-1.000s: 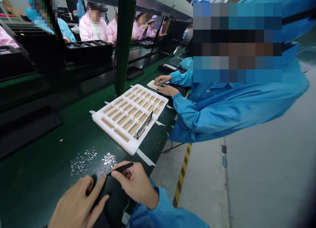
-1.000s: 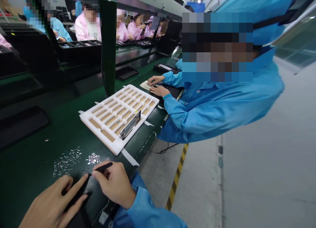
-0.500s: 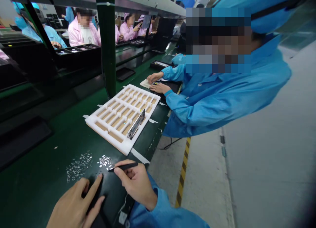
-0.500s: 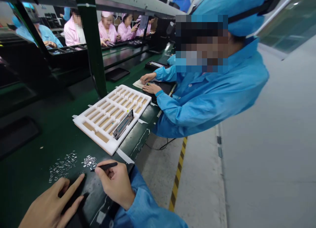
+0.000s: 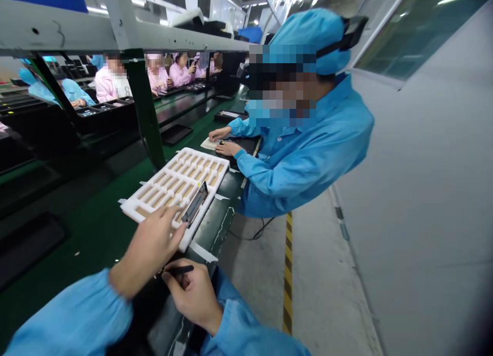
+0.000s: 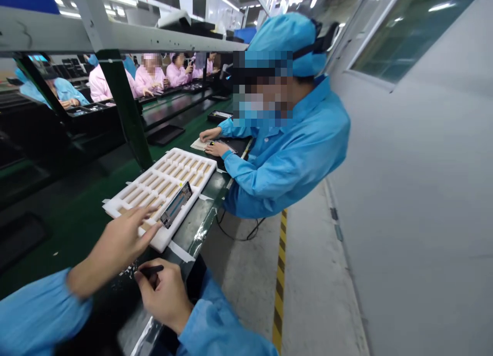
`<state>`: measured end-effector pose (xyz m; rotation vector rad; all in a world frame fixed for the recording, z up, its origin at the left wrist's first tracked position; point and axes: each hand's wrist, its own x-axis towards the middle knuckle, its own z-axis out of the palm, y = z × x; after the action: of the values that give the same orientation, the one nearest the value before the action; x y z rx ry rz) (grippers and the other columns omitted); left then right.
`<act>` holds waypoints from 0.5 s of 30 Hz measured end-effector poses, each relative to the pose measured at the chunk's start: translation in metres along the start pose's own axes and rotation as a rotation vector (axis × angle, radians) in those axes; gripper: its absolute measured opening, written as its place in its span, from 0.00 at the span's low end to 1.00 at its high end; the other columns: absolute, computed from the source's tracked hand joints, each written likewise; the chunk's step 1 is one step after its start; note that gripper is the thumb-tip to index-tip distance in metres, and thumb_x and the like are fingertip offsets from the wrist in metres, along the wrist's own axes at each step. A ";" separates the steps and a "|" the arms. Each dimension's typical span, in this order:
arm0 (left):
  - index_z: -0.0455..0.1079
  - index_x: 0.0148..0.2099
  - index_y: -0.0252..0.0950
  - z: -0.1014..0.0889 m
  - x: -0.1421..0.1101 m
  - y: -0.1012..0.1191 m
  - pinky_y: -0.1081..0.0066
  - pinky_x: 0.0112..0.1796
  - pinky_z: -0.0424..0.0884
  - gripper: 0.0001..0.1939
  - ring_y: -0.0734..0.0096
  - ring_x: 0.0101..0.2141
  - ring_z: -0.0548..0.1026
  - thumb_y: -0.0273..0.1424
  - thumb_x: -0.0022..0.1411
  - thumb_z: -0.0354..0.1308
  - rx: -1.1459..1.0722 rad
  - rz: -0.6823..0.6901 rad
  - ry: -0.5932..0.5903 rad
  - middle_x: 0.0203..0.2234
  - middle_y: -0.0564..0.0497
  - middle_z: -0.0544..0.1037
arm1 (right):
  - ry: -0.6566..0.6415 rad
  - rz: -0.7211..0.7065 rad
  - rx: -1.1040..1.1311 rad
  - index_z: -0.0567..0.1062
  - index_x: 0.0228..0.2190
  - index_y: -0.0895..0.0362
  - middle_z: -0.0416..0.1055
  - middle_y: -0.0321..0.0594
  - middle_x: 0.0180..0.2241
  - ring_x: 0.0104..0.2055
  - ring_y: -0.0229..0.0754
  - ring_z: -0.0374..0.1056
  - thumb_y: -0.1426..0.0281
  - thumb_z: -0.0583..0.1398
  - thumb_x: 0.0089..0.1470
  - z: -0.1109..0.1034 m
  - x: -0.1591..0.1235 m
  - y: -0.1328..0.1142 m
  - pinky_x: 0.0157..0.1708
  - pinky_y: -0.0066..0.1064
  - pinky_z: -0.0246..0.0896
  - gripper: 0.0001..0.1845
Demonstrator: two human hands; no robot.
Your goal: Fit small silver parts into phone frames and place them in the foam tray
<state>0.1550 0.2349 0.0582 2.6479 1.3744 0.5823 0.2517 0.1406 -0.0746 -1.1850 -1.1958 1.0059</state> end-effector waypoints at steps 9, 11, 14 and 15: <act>0.75 0.57 0.36 0.062 0.074 0.011 0.59 0.45 0.82 0.15 0.64 0.44 0.83 0.39 0.76 0.62 -0.003 -0.062 0.063 0.49 0.47 0.82 | 0.048 -0.045 -0.024 0.81 0.29 0.58 0.78 0.40 0.25 0.25 0.41 0.71 0.59 0.69 0.60 -0.001 0.006 0.006 0.25 0.29 0.67 0.15; 0.76 0.56 0.36 0.055 0.074 0.012 0.59 0.45 0.82 0.15 0.64 0.43 0.83 0.39 0.75 0.63 -0.016 -0.046 0.084 0.48 0.47 0.82 | 0.048 -0.044 -0.023 0.82 0.30 0.59 0.79 0.41 0.26 0.25 0.42 0.73 0.58 0.68 0.61 -0.002 0.006 0.005 0.25 0.30 0.68 0.16; 0.77 0.56 0.33 0.031 0.068 0.010 0.58 0.48 0.81 0.15 0.63 0.46 0.83 0.38 0.78 0.58 -0.047 -0.007 0.147 0.49 0.48 0.82 | 0.045 -0.027 -0.028 0.85 0.36 0.59 0.81 0.44 0.28 0.26 0.43 0.75 0.57 0.67 0.62 -0.003 0.005 0.004 0.26 0.30 0.70 0.17; 0.78 0.57 0.32 0.019 0.062 0.008 0.58 0.50 0.80 0.16 0.62 0.48 0.83 0.37 0.80 0.54 -0.060 0.010 0.175 0.49 0.48 0.83 | 0.043 -0.017 -0.031 0.85 0.37 0.60 0.82 0.44 0.28 0.26 0.43 0.75 0.57 0.67 0.62 -0.004 0.005 0.004 0.25 0.30 0.70 0.18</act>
<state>0.2005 0.2819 0.0606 2.6111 1.3642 0.8606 0.2561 0.1454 -0.0778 -1.2133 -1.1898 0.9477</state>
